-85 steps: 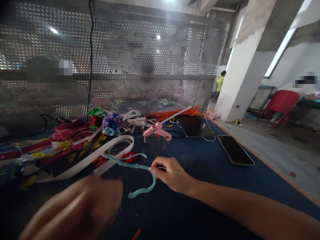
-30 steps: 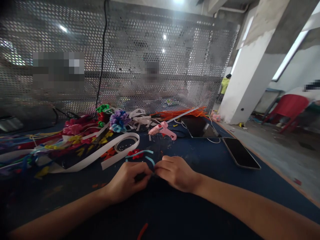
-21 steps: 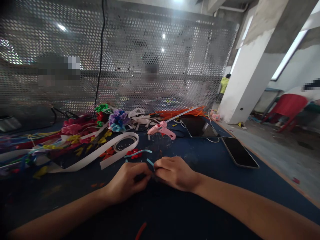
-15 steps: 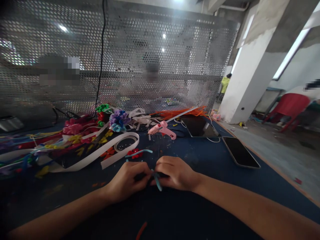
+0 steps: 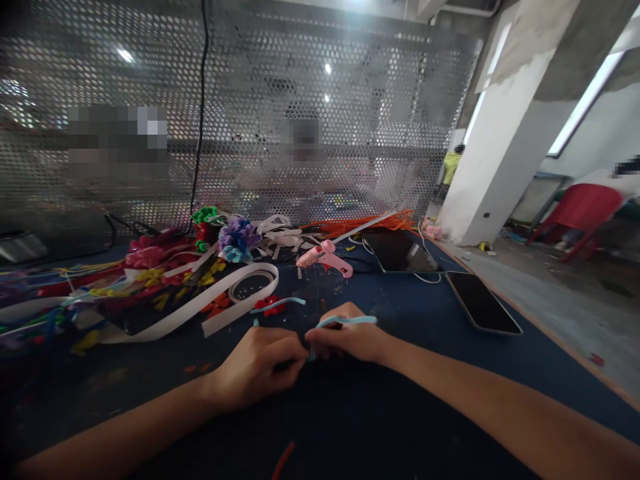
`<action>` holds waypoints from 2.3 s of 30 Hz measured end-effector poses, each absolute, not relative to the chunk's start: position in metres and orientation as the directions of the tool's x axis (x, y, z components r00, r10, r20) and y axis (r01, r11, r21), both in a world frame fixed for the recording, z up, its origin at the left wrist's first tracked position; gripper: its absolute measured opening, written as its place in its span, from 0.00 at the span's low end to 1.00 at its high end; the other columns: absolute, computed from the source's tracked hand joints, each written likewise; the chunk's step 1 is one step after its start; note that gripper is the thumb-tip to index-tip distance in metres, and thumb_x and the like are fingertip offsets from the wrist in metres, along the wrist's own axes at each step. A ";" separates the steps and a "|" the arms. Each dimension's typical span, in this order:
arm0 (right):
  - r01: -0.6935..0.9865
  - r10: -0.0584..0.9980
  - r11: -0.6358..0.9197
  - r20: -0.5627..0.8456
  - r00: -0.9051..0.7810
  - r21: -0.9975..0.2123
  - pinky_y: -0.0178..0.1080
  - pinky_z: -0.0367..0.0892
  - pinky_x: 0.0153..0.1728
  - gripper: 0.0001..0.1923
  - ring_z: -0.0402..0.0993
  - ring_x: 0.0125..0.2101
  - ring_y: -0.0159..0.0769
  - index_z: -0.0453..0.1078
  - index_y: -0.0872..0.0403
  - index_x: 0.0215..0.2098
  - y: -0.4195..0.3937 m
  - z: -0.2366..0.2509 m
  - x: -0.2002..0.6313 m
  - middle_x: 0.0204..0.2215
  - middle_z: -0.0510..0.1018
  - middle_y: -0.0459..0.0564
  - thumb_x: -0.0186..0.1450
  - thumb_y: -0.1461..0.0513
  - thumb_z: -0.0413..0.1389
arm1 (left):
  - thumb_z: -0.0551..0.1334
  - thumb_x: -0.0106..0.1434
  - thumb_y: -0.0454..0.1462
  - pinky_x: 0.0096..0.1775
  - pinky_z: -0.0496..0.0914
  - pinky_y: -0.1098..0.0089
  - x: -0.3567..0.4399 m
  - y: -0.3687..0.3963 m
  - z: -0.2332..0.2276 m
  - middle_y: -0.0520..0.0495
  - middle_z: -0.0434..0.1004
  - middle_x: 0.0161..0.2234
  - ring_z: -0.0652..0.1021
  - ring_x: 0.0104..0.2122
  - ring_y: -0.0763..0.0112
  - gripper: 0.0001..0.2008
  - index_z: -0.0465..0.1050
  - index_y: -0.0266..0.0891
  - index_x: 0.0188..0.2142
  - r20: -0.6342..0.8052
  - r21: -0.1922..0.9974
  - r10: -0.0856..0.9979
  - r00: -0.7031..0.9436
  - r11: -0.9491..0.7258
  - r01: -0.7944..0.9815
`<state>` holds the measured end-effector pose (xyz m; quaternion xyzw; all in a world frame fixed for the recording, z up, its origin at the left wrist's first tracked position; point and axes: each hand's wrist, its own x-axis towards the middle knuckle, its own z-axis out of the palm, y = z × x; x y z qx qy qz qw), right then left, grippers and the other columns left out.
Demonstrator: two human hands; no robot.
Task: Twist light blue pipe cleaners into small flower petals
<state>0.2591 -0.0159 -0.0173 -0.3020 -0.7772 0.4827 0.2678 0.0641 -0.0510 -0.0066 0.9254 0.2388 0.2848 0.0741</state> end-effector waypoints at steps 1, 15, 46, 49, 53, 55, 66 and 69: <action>0.237 0.769 0.309 0.095 -0.632 -0.921 0.28 0.54 0.15 0.19 0.60 0.14 0.23 0.67 0.57 0.19 -0.017 -0.018 0.257 0.15 0.68 0.42 0.59 0.52 0.54 | 0.54 0.56 0.28 0.24 0.62 0.77 0.064 -0.051 -0.007 0.53 0.71 0.23 0.70 0.22 0.78 0.06 0.67 0.37 0.28 0.499 0.252 0.471 0.728 -0.882 0.398; 0.346 0.726 0.643 0.399 -0.560 -0.684 0.31 0.59 0.26 0.07 0.66 0.27 0.28 0.68 0.56 0.33 -0.031 -0.014 0.252 0.28 0.72 0.46 0.63 0.65 0.48 | 0.56 0.55 0.28 0.25 0.61 0.77 0.064 -0.053 -0.008 0.55 0.70 0.22 0.70 0.21 0.78 0.05 0.68 0.38 0.28 0.501 0.356 0.642 0.581 -0.764 0.538; 0.387 0.250 0.921 0.718 -0.650 0.030 0.35 0.67 0.31 0.09 0.67 0.36 0.34 0.60 0.55 0.40 -0.031 -0.024 0.269 0.36 0.70 0.52 0.60 0.68 0.48 | 0.54 0.59 0.32 0.24 0.61 0.76 0.064 -0.053 -0.003 0.54 0.70 0.24 0.70 0.22 0.77 0.03 0.66 0.38 0.30 0.384 0.477 0.802 0.457 -0.596 0.646; 0.373 0.085 0.891 0.710 -0.699 0.260 0.35 0.66 0.33 0.04 0.68 0.32 0.31 0.64 0.54 0.34 -0.030 -0.019 0.273 0.33 0.73 0.48 0.63 0.68 0.49 | 0.54 0.59 0.32 0.25 0.61 0.77 0.063 -0.054 -0.003 0.55 0.70 0.24 0.70 0.22 0.77 0.03 0.66 0.38 0.31 0.379 0.469 0.799 0.468 -0.601 0.647; 0.395 0.085 0.889 0.762 -0.642 0.234 0.41 0.63 0.42 0.04 0.69 0.39 0.33 0.66 0.53 0.33 -0.031 -0.016 0.273 0.33 0.75 0.45 0.61 0.68 0.53 | 0.54 0.59 0.32 0.24 0.61 0.76 0.062 -0.054 -0.001 0.55 0.69 0.22 0.69 0.21 0.77 0.04 0.65 0.38 0.30 0.418 0.397 0.760 0.498 -0.646 0.652; 0.378 0.083 0.899 0.761 -0.644 0.222 0.44 0.61 0.46 0.05 0.68 0.42 0.34 0.67 0.52 0.33 -0.032 -0.016 0.271 0.32 0.75 0.44 0.60 0.68 0.54 | 0.54 0.59 0.32 0.23 0.60 0.76 0.062 -0.054 -0.002 0.54 0.69 0.22 0.69 0.20 0.77 0.04 0.65 0.38 0.31 0.437 0.350 0.730 0.526 -0.676 0.648; 0.348 0.120 0.924 0.742 -0.659 0.159 0.40 0.63 0.39 0.05 0.69 0.34 0.33 0.66 0.56 0.36 -0.036 -0.017 0.269 0.31 0.75 0.48 0.61 0.67 0.53 | 0.52 0.64 0.34 0.29 0.66 0.74 0.062 -0.055 -0.003 0.51 0.73 0.31 0.74 0.28 0.73 0.09 0.66 0.40 0.42 0.378 0.236 0.666 0.644 -0.741 0.628; 0.359 0.154 0.924 0.731 -0.665 0.132 0.39 0.63 0.37 0.06 0.68 0.32 0.32 0.67 0.55 0.37 -0.039 -0.014 0.267 0.28 0.75 0.47 0.61 0.67 0.53 | 0.51 0.64 0.33 0.27 0.65 0.74 0.062 -0.055 -0.003 0.51 0.72 0.29 0.74 0.27 0.72 0.09 0.67 0.40 0.41 0.374 0.159 0.630 0.680 -0.766 0.623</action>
